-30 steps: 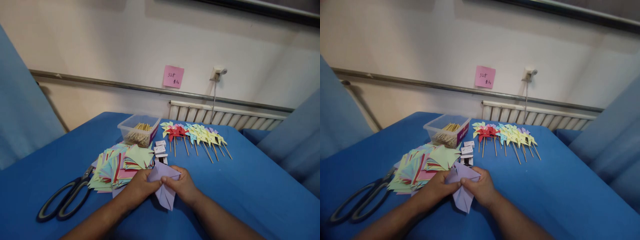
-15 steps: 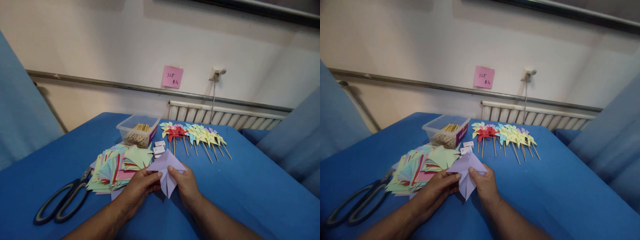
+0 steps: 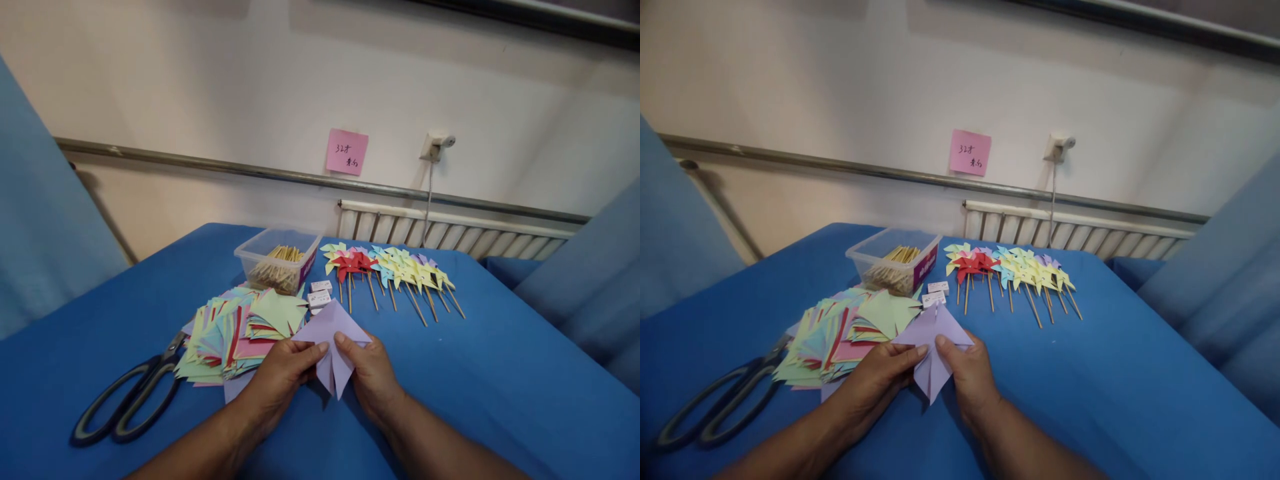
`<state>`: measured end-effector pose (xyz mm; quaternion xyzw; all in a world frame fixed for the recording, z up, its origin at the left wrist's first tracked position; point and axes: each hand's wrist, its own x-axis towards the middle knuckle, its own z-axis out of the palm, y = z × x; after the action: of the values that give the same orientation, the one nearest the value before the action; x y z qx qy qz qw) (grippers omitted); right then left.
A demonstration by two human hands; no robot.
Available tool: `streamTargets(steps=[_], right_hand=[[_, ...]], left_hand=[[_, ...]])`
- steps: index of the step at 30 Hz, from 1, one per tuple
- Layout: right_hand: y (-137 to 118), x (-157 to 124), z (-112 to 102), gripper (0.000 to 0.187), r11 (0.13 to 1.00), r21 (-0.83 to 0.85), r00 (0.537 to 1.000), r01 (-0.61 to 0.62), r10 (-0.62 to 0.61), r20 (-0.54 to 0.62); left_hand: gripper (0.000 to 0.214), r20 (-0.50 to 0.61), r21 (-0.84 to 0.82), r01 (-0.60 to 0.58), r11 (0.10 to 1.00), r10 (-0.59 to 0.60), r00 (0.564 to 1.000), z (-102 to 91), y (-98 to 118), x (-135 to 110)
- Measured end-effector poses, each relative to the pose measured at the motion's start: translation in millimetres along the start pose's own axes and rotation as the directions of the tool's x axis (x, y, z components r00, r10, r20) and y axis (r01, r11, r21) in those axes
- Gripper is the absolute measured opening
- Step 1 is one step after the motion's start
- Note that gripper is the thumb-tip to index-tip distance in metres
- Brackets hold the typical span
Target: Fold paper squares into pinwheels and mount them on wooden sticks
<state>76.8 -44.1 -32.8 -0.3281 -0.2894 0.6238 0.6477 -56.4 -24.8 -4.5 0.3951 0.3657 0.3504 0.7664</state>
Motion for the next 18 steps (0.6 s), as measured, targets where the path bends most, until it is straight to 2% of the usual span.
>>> streamTargets(steps=[12, 14, 18], right_hand=[[-1, -2, -1, 0.036, 0.995, -0.096, 1.0, -0.023, 0.021, -0.023], [-5, -4, -1, 0.031, 0.987, -0.16, 1.0, 0.022, -0.024, -0.008], [-9, -6, -3, 0.03, 0.925, -0.32, 0.976, 0.204, -0.216, -0.004]], left_hand=[[0.025, -0.134, 0.036, -0.013, 0.999, 0.018, 0.991, -1.3, -1, 2], [0.024, -0.155, 0.012, -0.017, 1.0, 0.019, 0.988, -1.3, 2, 1], [0.021, -0.177, -0.06, -0.071, 0.996, 0.06, 0.982, -1.1, 11, -2]])
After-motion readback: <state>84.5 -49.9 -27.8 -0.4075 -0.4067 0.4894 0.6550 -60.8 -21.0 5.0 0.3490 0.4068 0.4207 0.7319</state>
